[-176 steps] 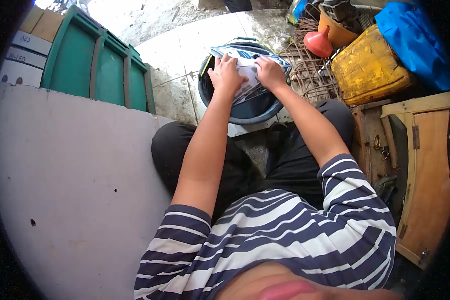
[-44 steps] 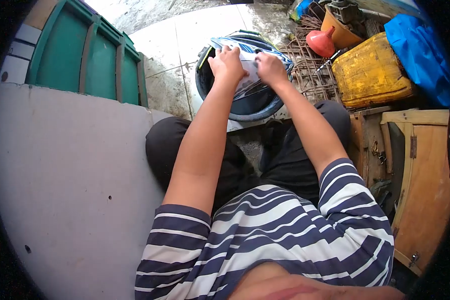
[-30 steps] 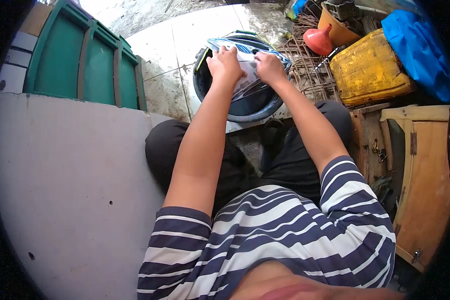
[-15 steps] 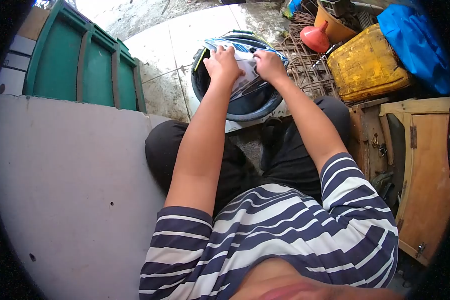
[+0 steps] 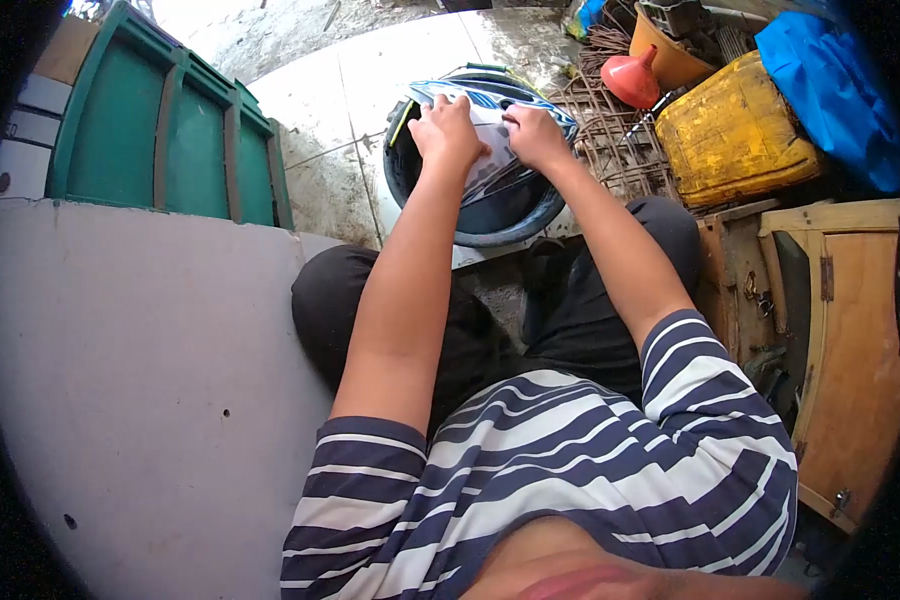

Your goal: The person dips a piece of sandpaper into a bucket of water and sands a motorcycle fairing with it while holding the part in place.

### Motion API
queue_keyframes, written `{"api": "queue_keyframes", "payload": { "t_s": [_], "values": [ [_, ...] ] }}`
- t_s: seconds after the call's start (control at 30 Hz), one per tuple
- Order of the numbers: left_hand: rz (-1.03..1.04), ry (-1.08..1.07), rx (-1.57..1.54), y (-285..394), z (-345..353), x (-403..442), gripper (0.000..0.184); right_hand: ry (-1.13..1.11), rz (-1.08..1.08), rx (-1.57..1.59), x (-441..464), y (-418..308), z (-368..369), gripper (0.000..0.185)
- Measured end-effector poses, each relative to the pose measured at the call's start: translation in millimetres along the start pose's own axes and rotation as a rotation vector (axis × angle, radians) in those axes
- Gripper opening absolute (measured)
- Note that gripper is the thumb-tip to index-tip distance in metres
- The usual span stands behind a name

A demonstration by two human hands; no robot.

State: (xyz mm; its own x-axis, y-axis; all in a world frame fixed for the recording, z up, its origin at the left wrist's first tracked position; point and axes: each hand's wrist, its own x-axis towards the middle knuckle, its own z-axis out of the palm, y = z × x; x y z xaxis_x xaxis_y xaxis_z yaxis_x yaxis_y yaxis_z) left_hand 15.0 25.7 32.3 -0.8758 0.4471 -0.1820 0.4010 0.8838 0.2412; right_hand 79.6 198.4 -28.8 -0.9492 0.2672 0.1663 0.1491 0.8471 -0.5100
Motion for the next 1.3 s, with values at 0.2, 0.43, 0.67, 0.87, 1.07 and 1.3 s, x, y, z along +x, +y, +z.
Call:
{"api": "queue_keyframes", "payload": {
  "t_s": [0.2,0.43,0.67,0.87,1.07,1.3],
  "values": [
    [0.007,0.024,-0.005,-0.8,-0.3,-3.5,0.080,0.089,-0.042,0.041,-2.0,8.6,-4.3,0.020],
    [0.014,0.032,-0.045,-1.7,2.5,-2.8,0.078,0.076,-0.104,0.022,1.4,6.0,0.4,0.019],
    [0.017,0.022,-0.036,-1.6,5.2,-0.3,0.077,0.076,-0.117,0.027,-3.8,0.8,-4.3,0.018],
    [0.012,0.034,0.009,-2.3,5.8,4.4,0.080,0.015,-0.123,0.008,-1.6,-4.5,7.2,0.019],
    [0.010,0.102,-0.011,-5.4,11.8,1.1,0.079,0.094,-0.047,-0.001,-0.6,3.3,3.5,0.019],
    [0.015,0.091,-0.012,-4.8,9.9,-0.6,0.079,0.134,0.008,0.006,0.2,7.5,3.0,0.021]
  ]
}}
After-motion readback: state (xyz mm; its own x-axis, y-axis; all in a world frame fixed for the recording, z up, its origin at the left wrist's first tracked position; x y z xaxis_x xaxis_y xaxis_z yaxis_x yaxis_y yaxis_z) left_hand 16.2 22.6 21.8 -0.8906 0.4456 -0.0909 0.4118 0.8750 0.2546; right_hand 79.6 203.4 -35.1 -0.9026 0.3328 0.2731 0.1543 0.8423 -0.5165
